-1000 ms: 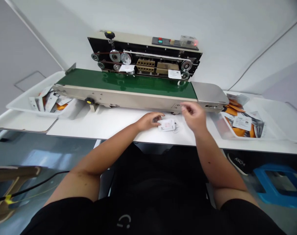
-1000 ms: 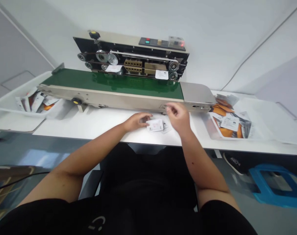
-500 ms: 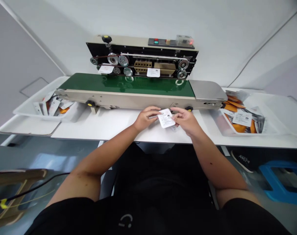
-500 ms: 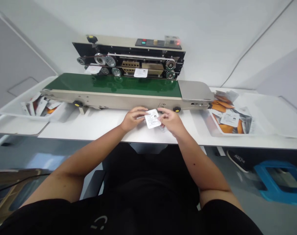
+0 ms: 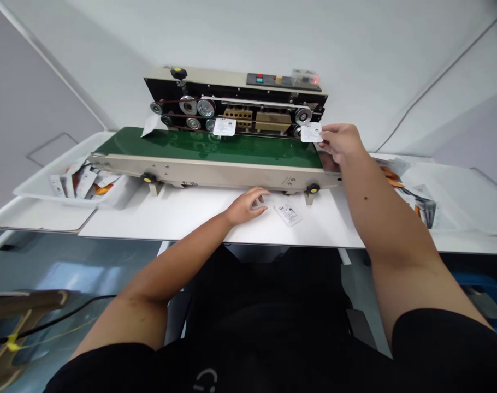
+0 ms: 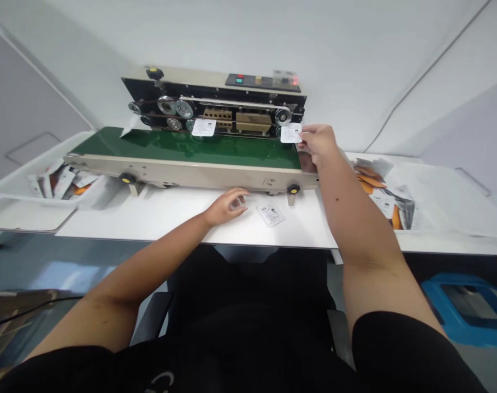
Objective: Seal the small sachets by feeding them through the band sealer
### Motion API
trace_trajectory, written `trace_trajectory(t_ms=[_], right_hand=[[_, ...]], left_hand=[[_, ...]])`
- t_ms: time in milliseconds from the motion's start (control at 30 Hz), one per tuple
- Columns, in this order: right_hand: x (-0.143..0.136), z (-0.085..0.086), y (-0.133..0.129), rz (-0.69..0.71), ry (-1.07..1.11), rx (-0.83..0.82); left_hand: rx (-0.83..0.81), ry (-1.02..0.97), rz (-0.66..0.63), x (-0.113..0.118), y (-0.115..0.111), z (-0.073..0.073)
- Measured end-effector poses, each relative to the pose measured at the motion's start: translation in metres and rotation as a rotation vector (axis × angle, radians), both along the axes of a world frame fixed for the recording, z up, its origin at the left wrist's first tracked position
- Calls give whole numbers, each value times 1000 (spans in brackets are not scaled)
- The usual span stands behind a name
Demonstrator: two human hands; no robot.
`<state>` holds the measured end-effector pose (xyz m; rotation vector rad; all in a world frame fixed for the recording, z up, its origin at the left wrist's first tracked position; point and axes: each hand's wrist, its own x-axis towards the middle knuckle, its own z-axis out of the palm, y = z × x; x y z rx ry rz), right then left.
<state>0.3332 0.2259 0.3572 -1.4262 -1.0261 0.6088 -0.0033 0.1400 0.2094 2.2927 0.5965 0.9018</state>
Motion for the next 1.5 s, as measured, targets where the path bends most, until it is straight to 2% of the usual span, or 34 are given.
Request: trace_trajectory(t_ms=[67,133,200,267,333,400,500,567,667,733,800,900,1000,1133,1300,1400,1500], right_hand=[[-8,5,5,-56,-85,-60],[-17,8,-9,-157,-263,28],[-29,3,-43,-249,-457,223],[-45,-17,-93,-241,-593,360],[-62,-50,-146,-8,-710,311],[-77,-90,-192,283,-873,151],[-90,-142,-237,393,-1064,-22],[-94,-162,-255,426,-1107,-32],[-93,-169,-268,568,-1033,86],[-90,-161,-270,560,-876,145],[-86,-145,-264,410,-629,137],[-83,-112,-244,185,-152,76],[-77,-78,-218,144,169,62],[-57,-40,-175,145,275,67],[-22,4,-103,53,299,-49],[-16,20,-62,-11,354,-112],[-24,27,-32,-32,362,-189]], left_hand=[[3,53,-33,-1,0,1],[-5,87,-56,-1,-1,2],[-14,93,-56,-1,-2,3],[-14,81,-51,-1,-2,4],[-14,75,-55,0,-2,4],[-17,74,-62,1,-1,3],[-9,63,-65,2,-1,2],[0,59,-61,3,-1,1],[7,57,-44,3,-3,2],[4,54,-27,3,-3,3],[-9,53,-5,4,-3,3],[-23,46,18,4,-2,4],[-18,39,24,4,-1,4],[1,39,17,2,0,4],[0,49,3,1,2,3],[-7,45,6,0,3,3],[-24,42,3,0,3,4]])
